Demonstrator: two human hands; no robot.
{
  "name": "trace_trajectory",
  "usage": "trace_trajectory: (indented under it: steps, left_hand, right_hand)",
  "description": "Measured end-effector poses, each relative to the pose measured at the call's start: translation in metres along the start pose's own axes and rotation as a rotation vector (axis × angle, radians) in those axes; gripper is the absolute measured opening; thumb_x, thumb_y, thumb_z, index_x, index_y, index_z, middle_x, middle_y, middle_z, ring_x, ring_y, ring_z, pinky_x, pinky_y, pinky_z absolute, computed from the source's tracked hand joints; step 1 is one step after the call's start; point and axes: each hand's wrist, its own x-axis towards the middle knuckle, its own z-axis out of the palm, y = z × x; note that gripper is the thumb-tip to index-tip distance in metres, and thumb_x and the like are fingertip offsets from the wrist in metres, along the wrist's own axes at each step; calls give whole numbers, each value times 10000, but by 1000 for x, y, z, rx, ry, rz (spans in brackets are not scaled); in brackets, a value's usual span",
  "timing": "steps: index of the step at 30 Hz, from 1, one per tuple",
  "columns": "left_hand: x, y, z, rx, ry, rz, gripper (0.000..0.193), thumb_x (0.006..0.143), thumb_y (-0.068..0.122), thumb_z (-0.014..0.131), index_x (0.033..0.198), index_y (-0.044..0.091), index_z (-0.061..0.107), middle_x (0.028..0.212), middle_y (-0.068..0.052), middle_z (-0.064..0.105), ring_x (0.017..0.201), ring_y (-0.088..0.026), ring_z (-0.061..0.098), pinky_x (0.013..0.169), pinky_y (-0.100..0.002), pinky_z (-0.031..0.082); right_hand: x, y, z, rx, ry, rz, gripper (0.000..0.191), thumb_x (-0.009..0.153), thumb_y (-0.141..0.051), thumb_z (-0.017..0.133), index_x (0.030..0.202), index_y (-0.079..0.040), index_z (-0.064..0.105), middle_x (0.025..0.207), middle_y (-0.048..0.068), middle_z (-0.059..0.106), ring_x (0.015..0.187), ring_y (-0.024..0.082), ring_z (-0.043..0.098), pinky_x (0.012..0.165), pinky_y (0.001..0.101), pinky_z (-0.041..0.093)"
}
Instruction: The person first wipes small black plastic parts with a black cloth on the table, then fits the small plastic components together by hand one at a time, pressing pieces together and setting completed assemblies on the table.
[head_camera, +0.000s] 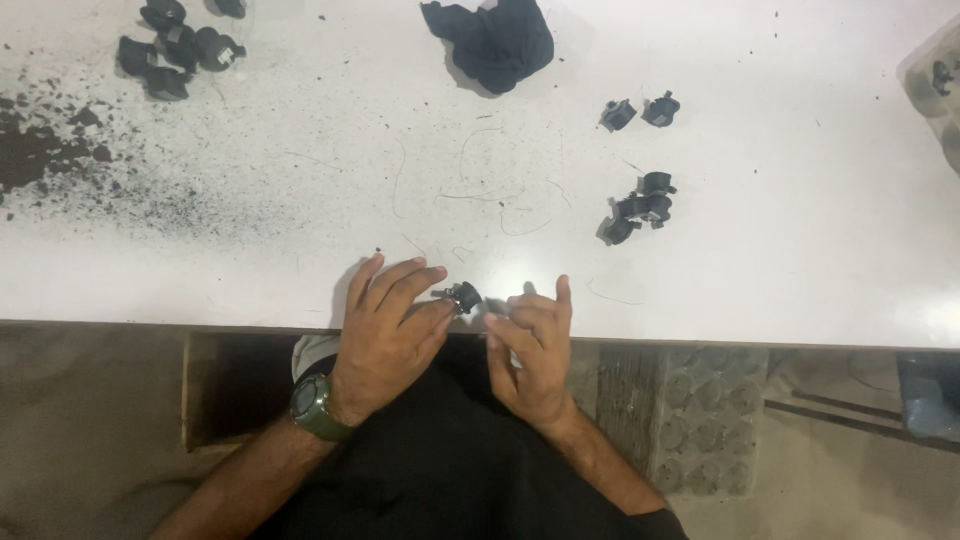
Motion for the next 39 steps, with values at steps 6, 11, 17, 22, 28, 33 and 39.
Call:
trace_trajectory:
  steps: [6, 11, 17, 22, 28, 33, 39]
  left_hand:
    - [1, -2, 0, -50, -5, -26, 140, 850, 165, 802, 966, 122, 735, 1300, -53, 637, 1314, -247, 530, 1205, -585, 299]
    - [-2, -4, 0, -59, 9, 25, 157, 847, 142, 801, 987, 115, 734, 1310, -52, 627, 1321, -248, 531, 1220, -563, 310]
    - [2, -6, 0, 60, -19, 150, 153, 865, 195, 820, 958, 125, 721, 1324, -69, 622, 1333, -264, 517, 1199, -556, 328]
    - [4, -1, 1, 50, 27, 137, 140, 873, 177, 802, 988, 122, 744, 1321, -69, 627, 1322, -255, 522, 1183, -547, 340]
    - [9, -3, 1, -50, -40, -68, 97, 858, 157, 795, 932, 120, 745, 1261, -56, 647, 1308, -260, 542, 1187, -556, 312]
    - [12, -3, 0, -67, -93, -138, 103, 843, 139, 774, 944, 130, 760, 1145, 9, 699, 1267, -219, 573, 1196, -536, 292]
    - [13, -5, -2, -131, -81, -148, 162, 870, 132, 758, 1031, 120, 764, 1126, 11, 735, 1232, -201, 609, 1199, -514, 301]
  right_hand:
    - [-1, 0, 11, 58, -67, 35, 357, 853, 21, 727, 1154, -65, 556, 1062, 118, 648, 1098, 289, 639, 1261, 645, 223]
    - [2, -1, 14, 45, -78, 44, 329, 832, 17, 736, 1120, -38, 586, 1021, 119, 650, 1068, 294, 659, 1246, 653, 255]
    - [3, -1, 15, 96, -81, 78, 299, 827, 27, 736, 1082, -39, 595, 1014, 114, 666, 1031, 274, 675, 1242, 640, 304]
    - [4, -1, 15, 104, -84, 65, 297, 821, 42, 744, 1053, -48, 583, 986, 109, 652, 1015, 283, 678, 1240, 644, 295]
    - [1, 0, 16, 121, -66, 79, 294, 835, 49, 735, 1068, -43, 582, 990, 106, 659, 1009, 277, 682, 1250, 641, 293]
    - [-5, 4, 18, 94, -37, 8, 349, 826, 47, 733, 1108, -69, 564, 997, 103, 665, 1118, 325, 675, 1247, 626, 251]
    - [-7, 6, 24, 127, -38, -47, 410, 831, 102, 744, 1146, -85, 562, 977, 66, 656, 1186, 298, 683, 1270, 592, 259]
